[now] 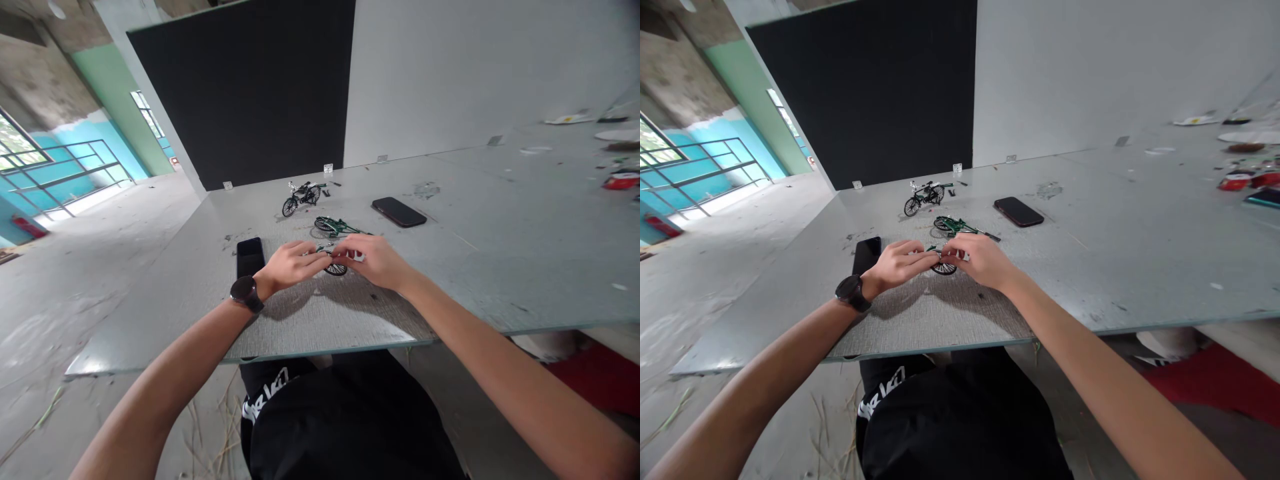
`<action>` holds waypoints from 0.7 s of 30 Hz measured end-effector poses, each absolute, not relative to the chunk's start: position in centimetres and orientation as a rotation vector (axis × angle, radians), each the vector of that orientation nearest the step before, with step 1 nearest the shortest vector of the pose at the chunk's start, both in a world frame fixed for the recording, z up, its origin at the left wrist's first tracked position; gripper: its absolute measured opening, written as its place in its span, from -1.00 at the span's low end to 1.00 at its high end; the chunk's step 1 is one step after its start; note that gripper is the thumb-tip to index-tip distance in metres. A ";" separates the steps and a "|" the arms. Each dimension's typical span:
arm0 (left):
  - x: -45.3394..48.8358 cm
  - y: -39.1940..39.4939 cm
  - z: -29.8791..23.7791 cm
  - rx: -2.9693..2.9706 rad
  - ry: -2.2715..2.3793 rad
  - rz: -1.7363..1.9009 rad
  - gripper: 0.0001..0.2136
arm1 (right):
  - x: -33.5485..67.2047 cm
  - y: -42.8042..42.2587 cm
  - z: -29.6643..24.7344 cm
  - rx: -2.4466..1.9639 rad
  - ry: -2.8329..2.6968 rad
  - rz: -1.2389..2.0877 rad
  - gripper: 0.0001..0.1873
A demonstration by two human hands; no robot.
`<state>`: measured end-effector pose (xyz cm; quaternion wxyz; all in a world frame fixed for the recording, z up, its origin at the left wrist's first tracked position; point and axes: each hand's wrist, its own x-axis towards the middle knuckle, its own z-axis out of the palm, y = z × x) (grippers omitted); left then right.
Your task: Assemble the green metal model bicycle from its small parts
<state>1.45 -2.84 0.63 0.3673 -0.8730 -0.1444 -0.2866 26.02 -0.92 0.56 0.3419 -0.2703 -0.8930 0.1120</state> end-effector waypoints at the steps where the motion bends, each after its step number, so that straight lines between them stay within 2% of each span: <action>1: 1.4 -2.8 0.6 -2.239 -0.388 -0.743 -0.86 | 26.0 -0.9 0.5 -0.702 -2.318 0.292 -0.68; 9: 1.2 -2.5 -0.1 -2.303 -0.434 -0.722 -0.78 | 25.9 -1.0 0.4 -0.706 -2.328 0.242 -0.63; 21: 1.7 -2.8 0.3 -2.275 -0.398 -0.749 -0.84 | 25.7 -1.1 0.4 -0.679 -2.330 0.199 -0.61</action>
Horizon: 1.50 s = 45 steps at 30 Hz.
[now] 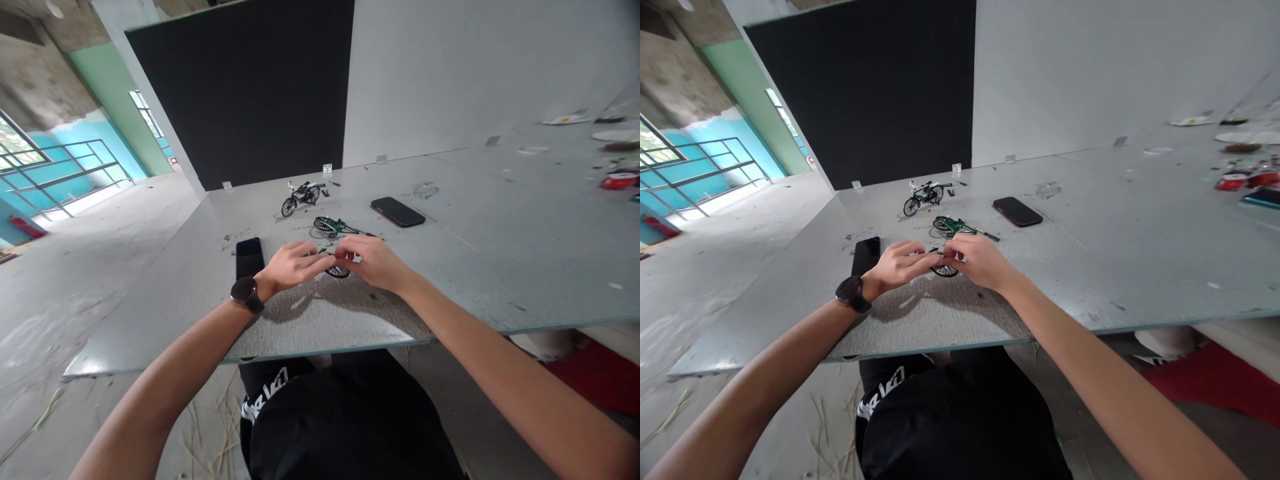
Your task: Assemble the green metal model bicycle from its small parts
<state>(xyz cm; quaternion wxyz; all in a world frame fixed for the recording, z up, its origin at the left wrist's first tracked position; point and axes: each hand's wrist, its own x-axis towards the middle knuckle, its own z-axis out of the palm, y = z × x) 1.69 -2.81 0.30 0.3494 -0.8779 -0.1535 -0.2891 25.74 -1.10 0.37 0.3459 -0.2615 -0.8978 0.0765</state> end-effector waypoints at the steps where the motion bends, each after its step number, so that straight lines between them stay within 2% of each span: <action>1: 1.7 -2.8 0.3 -2.274 -0.403 -0.744 -0.83 | 25.8 -1.1 0.3 -0.678 -2.335 0.190 -0.62; 14: 1.9 -3.0 0.4 -2.301 -0.363 -0.773 -0.81 | 25.7 -1.4 0.3 -0.647 -2.380 0.128 -0.73; 24: 1.8 -2.8 0.3 -2.259 -0.409 -0.762 -0.85 | 25.9 -1.3 0.2 -0.646 -2.413 -0.007 -0.64; 32: 1.2 -2.2 -0.1 -2.267 -0.448 -0.780 -0.81 | 25.7 -1.8 0.6 -0.740 -2.415 0.020 -0.59; 37: 1.0 -2.2 -0.1 -2.304 -0.465 -0.787 -0.78 | 25.7 -1.9 0.6 -0.759 -2.473 0.029 -0.39; 45: 1.3 -2.4 0.1 -2.288 -0.473 -0.776 -0.79 | 25.5 -1.7 0.3 -0.792 -2.484 -0.023 -0.48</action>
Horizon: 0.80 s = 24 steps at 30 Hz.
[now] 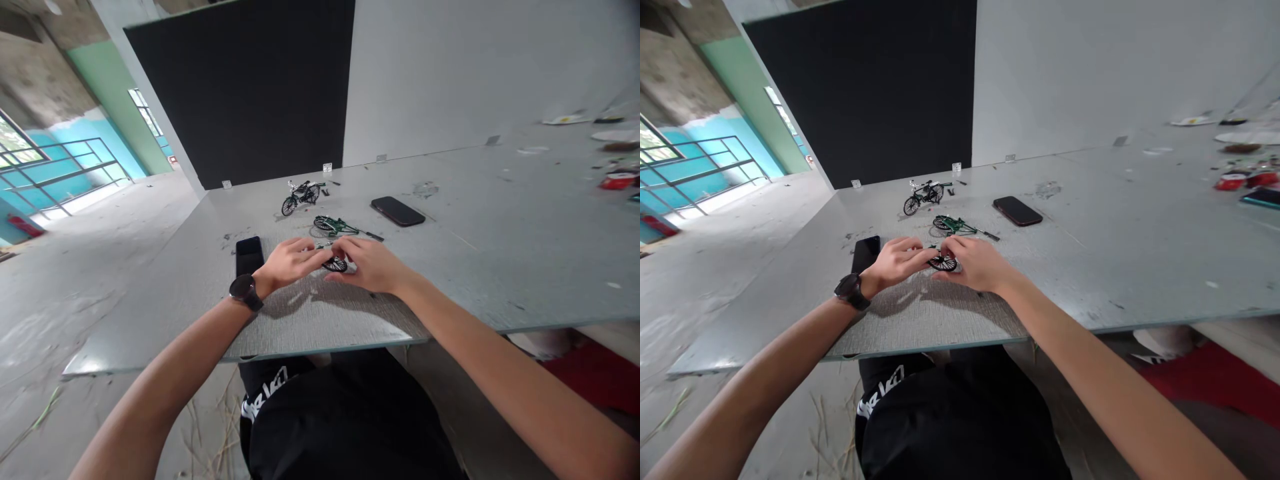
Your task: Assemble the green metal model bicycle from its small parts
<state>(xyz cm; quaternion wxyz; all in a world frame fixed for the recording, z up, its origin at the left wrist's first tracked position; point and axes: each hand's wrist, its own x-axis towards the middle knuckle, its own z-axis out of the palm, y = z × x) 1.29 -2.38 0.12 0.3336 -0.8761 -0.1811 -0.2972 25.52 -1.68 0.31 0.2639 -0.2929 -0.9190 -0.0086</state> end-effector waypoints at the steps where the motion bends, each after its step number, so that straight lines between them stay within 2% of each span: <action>1: 1.3 -2.4 0.1 -2.287 -0.474 -0.774 -0.79 | 25.5 -1.7 0.3 -0.798 -2.485 -0.029 -0.49; 10: 0.9 -2.0 -0.3 -2.315 -0.488 -0.785 -0.77 | 25.6 -2.0 0.7 -0.807 -2.490 0.039 -0.40; 15: 1.0 -2.1 0.0 -2.308 -0.498 -0.793 -0.81 | 25.7 -1.8 0.6 -0.773 -2.471 0.074 -0.56; 24: 1.2 -2.3 0.3 -2.276 -0.466 -0.772 -0.80 | 25.7 -1.4 0.3 -0.743 -2.411 0.116 -0.72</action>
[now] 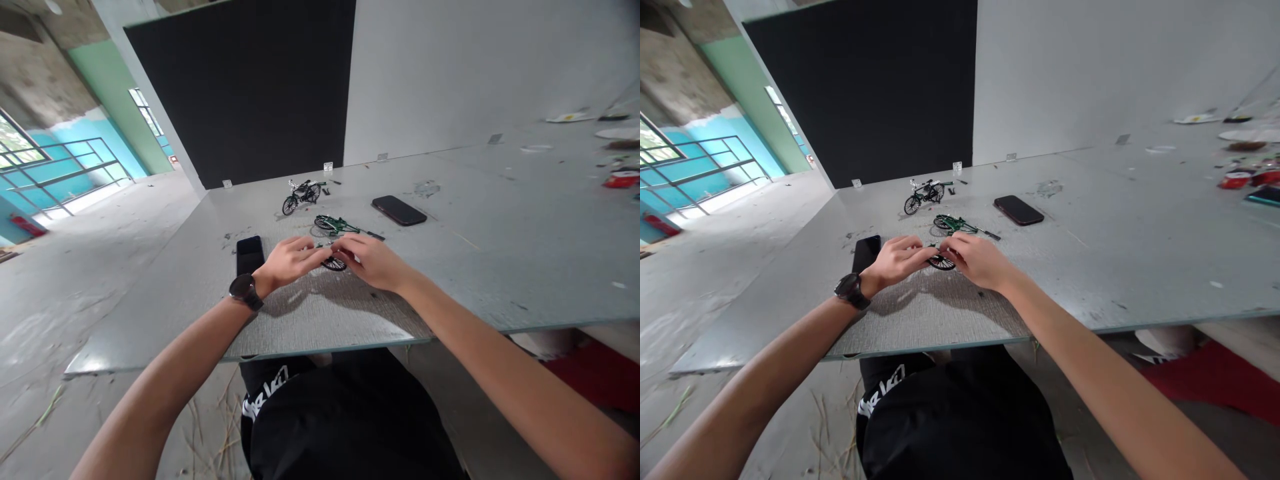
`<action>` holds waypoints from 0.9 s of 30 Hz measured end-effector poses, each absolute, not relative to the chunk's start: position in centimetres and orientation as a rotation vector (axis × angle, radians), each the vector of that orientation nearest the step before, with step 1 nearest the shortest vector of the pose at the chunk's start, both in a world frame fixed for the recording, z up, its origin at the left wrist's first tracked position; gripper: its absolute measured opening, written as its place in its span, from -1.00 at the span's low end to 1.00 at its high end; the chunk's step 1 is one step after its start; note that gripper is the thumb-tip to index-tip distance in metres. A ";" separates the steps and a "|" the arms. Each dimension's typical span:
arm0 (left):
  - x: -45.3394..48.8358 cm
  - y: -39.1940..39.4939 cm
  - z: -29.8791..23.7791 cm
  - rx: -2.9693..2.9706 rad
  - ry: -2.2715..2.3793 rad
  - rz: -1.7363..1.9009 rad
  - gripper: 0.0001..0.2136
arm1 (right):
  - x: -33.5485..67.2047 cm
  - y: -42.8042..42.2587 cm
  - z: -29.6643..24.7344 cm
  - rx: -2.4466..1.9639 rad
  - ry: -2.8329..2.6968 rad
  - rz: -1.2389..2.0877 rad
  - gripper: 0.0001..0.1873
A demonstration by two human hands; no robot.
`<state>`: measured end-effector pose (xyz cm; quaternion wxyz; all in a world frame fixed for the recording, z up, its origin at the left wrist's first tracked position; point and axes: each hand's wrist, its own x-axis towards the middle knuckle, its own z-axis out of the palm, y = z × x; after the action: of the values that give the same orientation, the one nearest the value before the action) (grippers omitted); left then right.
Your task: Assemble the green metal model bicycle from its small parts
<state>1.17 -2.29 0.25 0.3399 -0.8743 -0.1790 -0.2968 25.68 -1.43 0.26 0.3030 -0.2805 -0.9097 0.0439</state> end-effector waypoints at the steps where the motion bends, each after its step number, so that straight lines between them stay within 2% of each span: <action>1: 1.2 -2.3 0.2 -2.274 -0.465 -0.766 -0.81 | 25.7 -1.4 0.2 -0.744 -2.416 0.105 -0.71; 27: 1.4 -2.6 0.6 -2.322 -0.500 -0.773 -0.81 | 25.7 -1.0 -0.2 -0.814 -2.407 0.128 -0.72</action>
<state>1.42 -2.65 0.60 0.3165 -0.8818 -0.1897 -0.2937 25.73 -1.02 -0.22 0.2942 -0.3057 -0.9042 0.0482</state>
